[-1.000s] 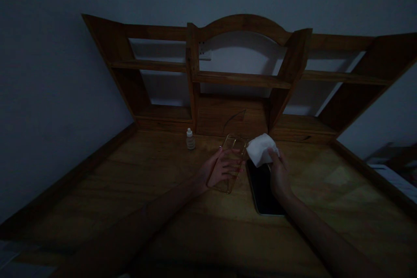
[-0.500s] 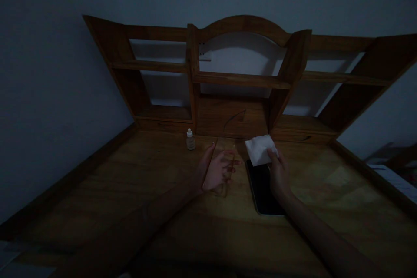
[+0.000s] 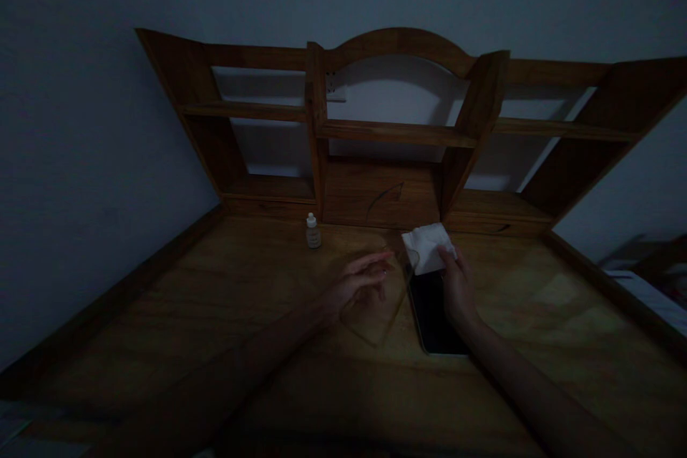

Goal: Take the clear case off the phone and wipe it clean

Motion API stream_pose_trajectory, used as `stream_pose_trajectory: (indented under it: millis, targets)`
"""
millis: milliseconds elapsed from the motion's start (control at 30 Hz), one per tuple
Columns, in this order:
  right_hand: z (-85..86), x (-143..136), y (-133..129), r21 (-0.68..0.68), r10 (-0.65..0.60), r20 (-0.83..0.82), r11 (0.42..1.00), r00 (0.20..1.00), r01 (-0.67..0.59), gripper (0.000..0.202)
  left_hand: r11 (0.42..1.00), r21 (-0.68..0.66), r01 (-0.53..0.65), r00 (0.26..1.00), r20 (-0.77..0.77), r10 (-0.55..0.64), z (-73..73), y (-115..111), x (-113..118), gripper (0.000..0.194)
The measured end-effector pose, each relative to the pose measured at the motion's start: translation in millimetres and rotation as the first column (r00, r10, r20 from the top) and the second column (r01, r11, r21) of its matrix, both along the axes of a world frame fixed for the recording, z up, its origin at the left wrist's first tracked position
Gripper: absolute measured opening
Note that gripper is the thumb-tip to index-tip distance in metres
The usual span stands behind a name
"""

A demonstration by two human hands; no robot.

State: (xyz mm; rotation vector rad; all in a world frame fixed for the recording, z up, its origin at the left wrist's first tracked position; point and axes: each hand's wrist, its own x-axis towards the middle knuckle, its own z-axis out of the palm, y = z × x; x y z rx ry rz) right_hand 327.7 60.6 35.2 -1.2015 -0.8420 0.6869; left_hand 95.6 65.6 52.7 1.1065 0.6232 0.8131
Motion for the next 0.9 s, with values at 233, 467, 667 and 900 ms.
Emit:
stream_pose_trajectory:
  millis: [233, 467, 667, 900]
  targets:
    - [3.7, -1.8, -1.5, 0.006, -0.020, 0.025, 1.000, 0.999, 0.020, 0.042, 0.998, 0.015, 0.068, 0.993, 0.094, -0.069, 4.9, -9.2, 1.7, 0.106]
    - [11.9, -9.7, -11.9, 0.048, 0.024, 0.290, 0.998, 0.957, -0.039, 0.042, 0.996, -0.016, 0.091, 0.971, 0.225, -0.086, -18.7, 2.7, 8.2, 0.095]
    - [11.6, -14.6, -18.6, 0.037, 0.225, 0.595, 0.951, 0.771, -0.306, 0.039, 0.990, -0.058, 0.128, 0.974, 0.194, -0.114, -12.6, 1.0, 8.3, 0.080]
    - [14.3, -16.9, -17.4, 0.004, 0.288, 0.823, 0.860, 0.490, -0.511, 0.045, 0.979, -0.148, 0.141, 0.960, 0.261, -0.098, -5.1, -2.0, 6.5, 0.080]
